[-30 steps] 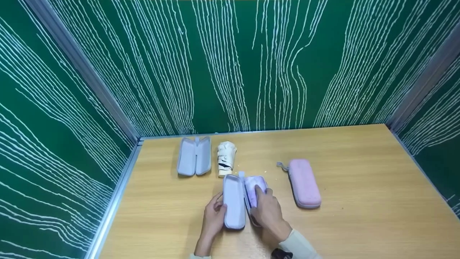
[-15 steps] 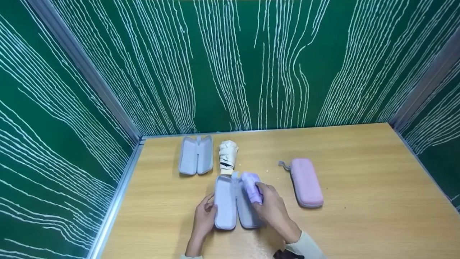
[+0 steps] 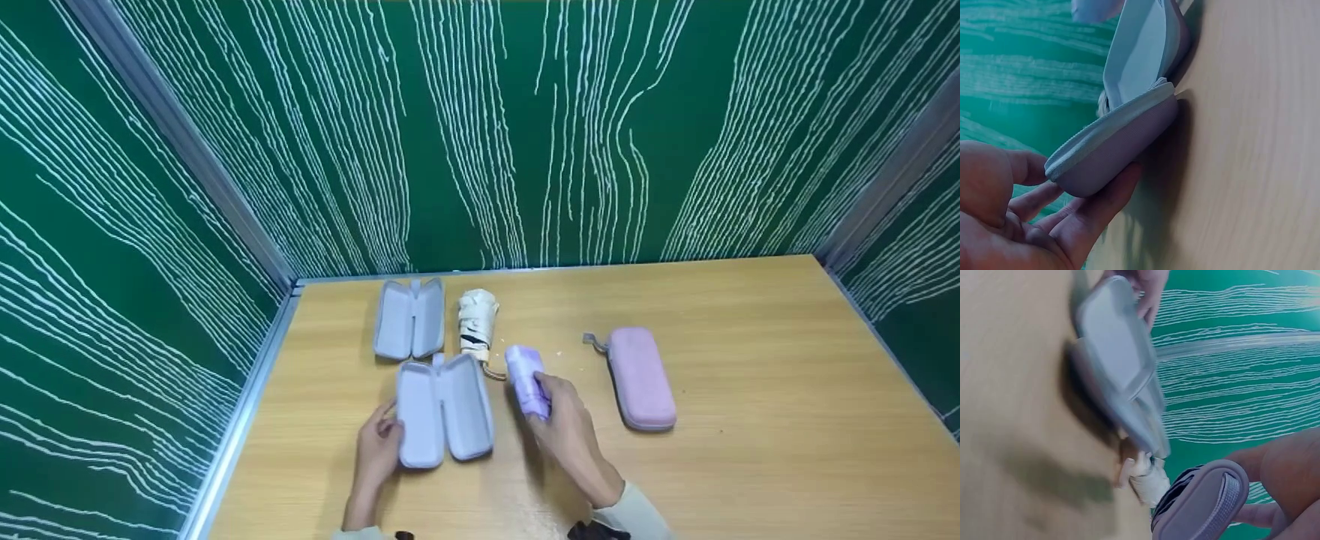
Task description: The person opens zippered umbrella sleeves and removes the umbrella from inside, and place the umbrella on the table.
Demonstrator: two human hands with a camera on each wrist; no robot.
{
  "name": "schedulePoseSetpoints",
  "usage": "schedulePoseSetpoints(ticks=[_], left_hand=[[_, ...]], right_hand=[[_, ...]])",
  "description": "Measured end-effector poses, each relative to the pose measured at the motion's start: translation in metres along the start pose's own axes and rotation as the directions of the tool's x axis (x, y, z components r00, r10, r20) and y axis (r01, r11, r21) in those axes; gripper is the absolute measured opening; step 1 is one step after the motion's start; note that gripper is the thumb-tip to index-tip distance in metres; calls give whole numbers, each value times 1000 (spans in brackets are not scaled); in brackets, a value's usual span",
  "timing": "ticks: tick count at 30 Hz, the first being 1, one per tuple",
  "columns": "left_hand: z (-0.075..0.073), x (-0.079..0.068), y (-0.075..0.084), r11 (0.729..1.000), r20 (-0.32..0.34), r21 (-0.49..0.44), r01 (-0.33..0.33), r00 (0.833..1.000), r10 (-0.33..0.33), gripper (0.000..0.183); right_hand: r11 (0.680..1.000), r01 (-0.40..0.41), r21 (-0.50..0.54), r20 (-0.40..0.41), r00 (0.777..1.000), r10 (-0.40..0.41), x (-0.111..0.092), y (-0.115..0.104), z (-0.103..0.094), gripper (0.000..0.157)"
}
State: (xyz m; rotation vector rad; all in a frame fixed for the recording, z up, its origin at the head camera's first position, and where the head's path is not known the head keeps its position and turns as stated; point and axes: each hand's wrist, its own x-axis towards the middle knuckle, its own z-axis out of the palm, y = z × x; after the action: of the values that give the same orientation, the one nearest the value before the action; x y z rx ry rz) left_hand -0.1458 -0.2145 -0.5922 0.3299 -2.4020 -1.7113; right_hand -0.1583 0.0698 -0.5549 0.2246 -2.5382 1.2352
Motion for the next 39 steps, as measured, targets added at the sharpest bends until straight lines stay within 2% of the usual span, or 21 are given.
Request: schedulePoseSetpoints(ticks=[6,14,17,24,33,39], left_hand=[[-22,9,-6,999,-13,31,36,999,-36,42],[-36,12,-7,993,26,50,103,994,-104,42],[-41,12,-8,992,36,53,113,993,-115,42],[-56,13,-13,990,53,50,129,990,-132,42],[-73,20,-15,972,67,100,212,973,-219,42],[-82,29,-21,977,62,126,174,981,-182,42]], right_hand=[[1000,-6,-15,27,1000,6,-6,3,23,55],[995,-2,-103,44,999,6,-17,5,45,57],[988,9,-152,36,999,-4,-20,5,50,59],[976,-18,-216,65,997,32,-22,0,59,59],[945,-30,-327,138,987,79,-21,-11,69,60],[936,1,-353,168,984,63,-19,-19,78,59]])
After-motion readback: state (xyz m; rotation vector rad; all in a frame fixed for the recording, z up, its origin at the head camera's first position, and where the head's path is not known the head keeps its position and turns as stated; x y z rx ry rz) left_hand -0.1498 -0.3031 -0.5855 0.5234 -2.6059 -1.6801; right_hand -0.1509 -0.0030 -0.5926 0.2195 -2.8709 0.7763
